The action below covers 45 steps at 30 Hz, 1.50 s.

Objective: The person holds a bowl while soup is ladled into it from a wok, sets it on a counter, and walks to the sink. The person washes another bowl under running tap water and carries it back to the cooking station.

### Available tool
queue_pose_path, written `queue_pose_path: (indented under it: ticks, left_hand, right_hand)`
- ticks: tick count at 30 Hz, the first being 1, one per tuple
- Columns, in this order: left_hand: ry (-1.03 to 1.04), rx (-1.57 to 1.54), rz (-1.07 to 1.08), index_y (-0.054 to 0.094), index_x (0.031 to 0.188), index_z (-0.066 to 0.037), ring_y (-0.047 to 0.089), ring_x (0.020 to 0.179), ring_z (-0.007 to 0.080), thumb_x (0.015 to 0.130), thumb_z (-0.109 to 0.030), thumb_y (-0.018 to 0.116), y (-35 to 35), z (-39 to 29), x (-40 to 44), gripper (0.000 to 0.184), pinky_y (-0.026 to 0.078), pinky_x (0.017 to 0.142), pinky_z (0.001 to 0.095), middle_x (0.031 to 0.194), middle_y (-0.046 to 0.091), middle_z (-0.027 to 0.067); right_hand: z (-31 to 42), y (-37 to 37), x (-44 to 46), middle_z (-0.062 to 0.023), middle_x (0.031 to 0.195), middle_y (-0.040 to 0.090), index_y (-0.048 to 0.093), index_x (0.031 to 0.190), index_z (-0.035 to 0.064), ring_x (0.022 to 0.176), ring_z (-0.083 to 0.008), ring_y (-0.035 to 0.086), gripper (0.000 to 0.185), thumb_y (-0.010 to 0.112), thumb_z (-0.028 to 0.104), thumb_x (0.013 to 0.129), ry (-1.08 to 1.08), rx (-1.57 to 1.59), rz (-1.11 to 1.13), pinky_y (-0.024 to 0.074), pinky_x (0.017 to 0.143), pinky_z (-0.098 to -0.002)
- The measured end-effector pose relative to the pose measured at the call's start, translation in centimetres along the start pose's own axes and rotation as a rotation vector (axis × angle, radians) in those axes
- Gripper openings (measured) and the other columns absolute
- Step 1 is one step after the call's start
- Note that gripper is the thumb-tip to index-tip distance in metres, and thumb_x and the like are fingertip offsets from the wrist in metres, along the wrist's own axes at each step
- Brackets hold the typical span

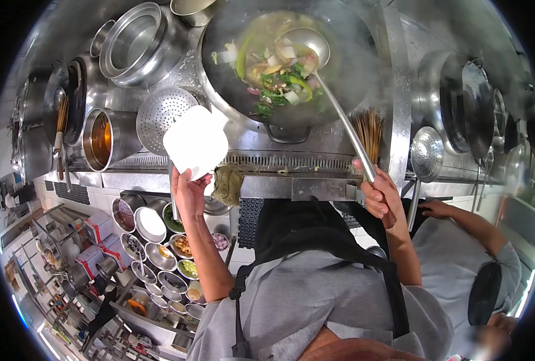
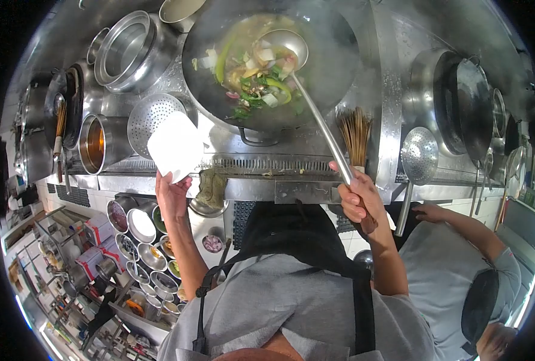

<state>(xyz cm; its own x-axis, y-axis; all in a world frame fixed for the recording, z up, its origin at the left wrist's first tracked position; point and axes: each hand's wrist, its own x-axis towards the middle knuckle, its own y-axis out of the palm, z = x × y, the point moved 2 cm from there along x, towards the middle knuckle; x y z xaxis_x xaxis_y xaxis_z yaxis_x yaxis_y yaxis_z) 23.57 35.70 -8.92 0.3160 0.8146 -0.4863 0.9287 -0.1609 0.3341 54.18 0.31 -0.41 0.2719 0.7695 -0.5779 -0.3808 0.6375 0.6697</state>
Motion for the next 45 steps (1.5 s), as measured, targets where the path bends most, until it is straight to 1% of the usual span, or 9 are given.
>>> queue_pose_path:
  ticks: [10,13,16,20,23,28,32,39,45]
  left_hand:
    - [0.012,0.043,0.004,0.053,0.132,-0.004,0.070,0.080,0.0244,0.098,-0.012,0.054,1.1,-1.2,0.2,0.035,0.059,0.069,0.0365,0.107,0.070,0.0135]
    - [0.007,0.045,-0.005,0.053,0.132,-0.004,0.069,0.081,0.0244,0.098,-0.012,0.054,0.7,-0.9,0.4,0.035,0.059,0.069,0.0365,0.108,0.070,0.0134]
    - [0.005,0.036,-0.007,0.052,0.135,-0.004,0.070,0.080,0.0258,0.097,-0.012,0.053,1.0,-1.2,0.3,0.038,0.060,0.068,0.0371,0.108,0.070,0.0143]
    - [0.010,0.023,-0.019,0.050,0.140,-0.003,0.073,0.077,0.0284,0.097,-0.010,0.053,0.4,-1.0,0.5,0.044,0.062,0.067,0.0383,0.107,0.071,0.0162]
    - [0.015,0.008,-0.025,0.050,0.140,-0.003,0.073,0.077,0.0286,0.096,-0.010,0.054,0.4,-0.9,0.5,0.045,0.062,0.067,0.0383,0.106,0.070,0.0162]
    - [0.018,0.003,-0.003,0.051,0.138,-0.004,0.073,0.077,0.0282,0.096,-0.010,0.054,-0.1,-0.7,0.4,0.043,0.063,0.066,0.0378,0.106,0.071,0.0163]
    - [0.018,-0.010,-0.034,0.052,0.138,-0.003,0.072,0.075,0.0276,0.096,-0.010,0.054,-0.2,-0.4,-0.3,0.043,0.062,0.065,0.0372,0.107,0.071,0.0168]
    - [0.009,-0.010,-0.069,0.050,0.141,-0.003,0.071,0.073,0.0276,0.096,-0.010,0.053,-1.8,-0.1,-0.6,0.046,0.061,0.065,0.0375,0.106,0.071,0.0168]
    - [0.000,-0.008,-0.073,0.050,0.142,-0.004,0.072,0.078,0.0274,0.096,-0.010,0.053,-1.8,0.0,-0.3,0.047,0.062,0.067,0.0376,0.110,0.070,0.0152]
  right_hand:
    - [1.1,1.1,-1.0,0.0011,0.069,0.049,0.047,0.149,0.0001,0.042,-0.0037,0.042,0.052,0.062,0.019,0.103,-0.031,-0.193,-0.138,0.0352,0.038,-0.0206]
    - [2.3,-0.2,-1.7,0.0007,0.072,0.055,0.046,0.151,-0.0003,0.045,-0.0028,0.044,0.054,0.061,0.007,0.100,-0.057,-0.710,-0.256,0.0367,0.041,-0.0204]
    - [3.4,-1.0,-2.4,0.0008,0.073,0.059,0.044,0.154,-0.0007,0.048,-0.0019,0.046,0.059,0.058,-0.001,0.096,-0.180,-0.975,-0.376,0.0377,0.044,-0.0208]
    - [5.0,-0.1,-0.3,0.0007,0.078,0.061,0.044,0.154,0.0007,0.050,-0.0022,0.045,0.060,0.059,-0.001,0.096,-0.315,-1.092,-0.505,0.0379,0.044,-0.0218]
    - [5.9,0.8,2.0,0.0003,0.081,0.062,0.044,0.154,0.0010,0.050,-0.0021,0.045,0.059,0.060,0.000,0.097,-0.371,-1.023,-0.499,0.0379,0.043,-0.0227]
    - [4.9,1.1,6.9,0.0023,0.070,0.051,0.044,0.156,0.0078,0.047,-0.0057,0.046,0.059,0.060,0.004,0.099,-0.364,-0.923,-0.474,0.0389,0.041,-0.0247]
    - [3.8,2.3,8.8,-0.0002,0.066,0.051,0.045,0.153,0.0049,0.042,-0.0078,0.047,0.053,0.058,0.008,0.102,-0.297,-0.863,-0.311,0.0410,0.040,-0.0262]
    - [3.0,2.4,7.1,-0.0015,0.067,0.049,0.046,0.148,0.0016,0.040,-0.0083,0.045,0.044,0.052,0.011,0.106,-0.101,-0.359,-0.145,0.0401,0.038,-0.0259]
    - [2.6,1.7,6.7,0.0004,0.066,0.051,0.049,0.151,0.0056,0.043,-0.0072,0.048,0.049,0.058,0.010,0.103,-0.170,-0.674,-0.242,0.0400,0.040,-0.0252]
